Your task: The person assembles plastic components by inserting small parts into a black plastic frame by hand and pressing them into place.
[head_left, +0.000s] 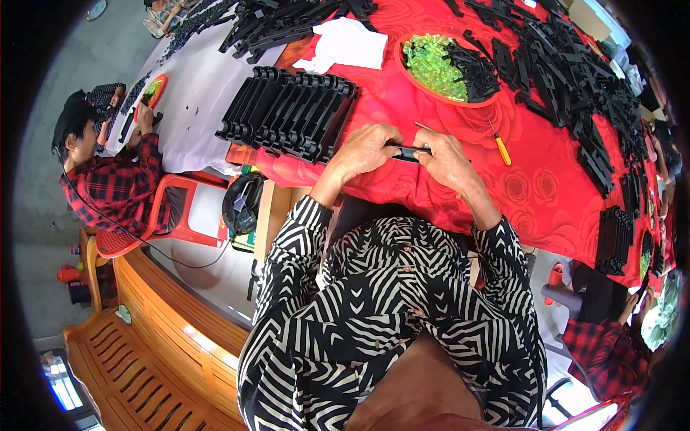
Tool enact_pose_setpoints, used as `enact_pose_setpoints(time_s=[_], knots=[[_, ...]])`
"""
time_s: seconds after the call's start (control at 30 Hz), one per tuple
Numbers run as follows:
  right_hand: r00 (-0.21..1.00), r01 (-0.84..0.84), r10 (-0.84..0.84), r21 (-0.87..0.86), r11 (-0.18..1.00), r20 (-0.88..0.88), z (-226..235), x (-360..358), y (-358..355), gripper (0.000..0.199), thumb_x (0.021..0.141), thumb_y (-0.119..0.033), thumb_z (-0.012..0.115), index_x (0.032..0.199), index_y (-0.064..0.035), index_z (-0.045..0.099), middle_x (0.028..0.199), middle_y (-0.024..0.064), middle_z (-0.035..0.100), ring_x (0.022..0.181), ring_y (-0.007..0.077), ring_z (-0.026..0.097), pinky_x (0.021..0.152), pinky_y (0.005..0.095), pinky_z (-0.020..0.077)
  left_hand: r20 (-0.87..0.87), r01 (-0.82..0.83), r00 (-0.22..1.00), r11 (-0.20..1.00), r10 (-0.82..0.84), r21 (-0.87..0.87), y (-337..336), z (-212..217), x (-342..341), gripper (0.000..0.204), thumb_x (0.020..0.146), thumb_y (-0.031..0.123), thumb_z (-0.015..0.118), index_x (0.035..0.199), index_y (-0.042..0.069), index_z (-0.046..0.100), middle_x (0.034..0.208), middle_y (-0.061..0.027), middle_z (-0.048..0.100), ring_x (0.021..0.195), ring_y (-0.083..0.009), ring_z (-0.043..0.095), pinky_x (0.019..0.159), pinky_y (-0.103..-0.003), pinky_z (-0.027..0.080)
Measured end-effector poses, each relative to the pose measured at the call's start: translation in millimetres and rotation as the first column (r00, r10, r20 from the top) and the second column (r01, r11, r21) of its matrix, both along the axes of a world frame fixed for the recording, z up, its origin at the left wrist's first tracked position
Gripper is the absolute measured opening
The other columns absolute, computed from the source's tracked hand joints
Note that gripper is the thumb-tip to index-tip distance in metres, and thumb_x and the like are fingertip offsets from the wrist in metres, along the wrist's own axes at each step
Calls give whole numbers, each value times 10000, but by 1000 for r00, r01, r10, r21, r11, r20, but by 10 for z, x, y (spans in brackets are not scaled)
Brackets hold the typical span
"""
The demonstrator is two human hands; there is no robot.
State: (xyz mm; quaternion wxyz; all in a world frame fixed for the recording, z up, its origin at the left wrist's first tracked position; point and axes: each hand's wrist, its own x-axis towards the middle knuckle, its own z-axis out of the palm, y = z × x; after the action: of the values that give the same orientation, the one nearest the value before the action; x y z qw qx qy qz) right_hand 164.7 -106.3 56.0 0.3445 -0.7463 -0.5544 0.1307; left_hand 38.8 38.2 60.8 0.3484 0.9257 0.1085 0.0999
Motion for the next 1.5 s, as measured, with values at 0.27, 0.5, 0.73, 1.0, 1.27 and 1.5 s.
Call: enact_pose_setpoints(time_s=[0.27, 0.5, 0.73, 1.0, 1.27, 1.5], knots=[[995, -65, 60, 59, 996, 83, -40, 35, -9, 114, 685, 18, 582, 754, -6, 495, 694, 187, 550, 730, 377, 552, 614, 470, 396, -78, 35, 996, 999, -35, 5, -45, -100, 64, 198, 751, 143, 624, 886, -2, 620, 803, -170, 629, 764, -303, 620, 678, -383, 454], [948, -115, 26, 266, 957, 316, 304, 31, -132, 168, 726, -26, 608, 885, 1, 560, 855, 160, 549, 801, 332, 550, 710, 396, 443, -22, -172, 985, 973, 171, -152, -93, -378, -4, 180, 746, 176, 646, 861, 38, 658, 768, -157, 639, 743, -301, 617, 666, -380, 454], [903, 429, -364, 517, 740, -229, 96, 331, -452, 201, 788, -34, 622, 980, -4, 570, 973, 101, 592, 893, 194, 573, 792, 308, 461, 73, -174, 970, 869, 233, -464, -274, -362, -34, 131, 752, 81, 655, 864, 15, 670, 688, -78, 632, 645, -124, 560, 616, -287, 439], [783, 494, -219, 367, 788, -582, -221, 116, -421, 480, 777, -101, 664, 1179, -15, 415, 978, 100, 591, 883, 161, 565, 775, 290, 472, 85, -172, 964, 837, 251, -520, -445, -286, -51, 113, 779, 56, 640, 875, 4, 668, 709, -35, 638, 661, -85, 543, 621, -253, 439], [713, 459, -156, 287, 841, -684, -103, -37, -422, 448, 787, -14, 598, 1174, -13, 372, 841, 86, 557, 694, 121, 578, 614, 259, 488, 2, -209, 968, 808, 251, -551, -487, -267, -58, 139, 781, 68, 652, 907, 13, 674, 732, -31, 649, 675, -77, 541, 629, -246, 441], [747, 434, -134, 325, 840, -651, -89, -39, -432, 439, 786, -6, 593, 1164, -13, 371, 839, 79, 540, 708, 122, 577, 619, 263, 493, 13, -176, 975, 802, 223, -571, -462, -301, -56, 143, 783, 70, 655, 913, 13, 674, 725, -25, 642, 668, -76, 532, 626, -243, 438]])
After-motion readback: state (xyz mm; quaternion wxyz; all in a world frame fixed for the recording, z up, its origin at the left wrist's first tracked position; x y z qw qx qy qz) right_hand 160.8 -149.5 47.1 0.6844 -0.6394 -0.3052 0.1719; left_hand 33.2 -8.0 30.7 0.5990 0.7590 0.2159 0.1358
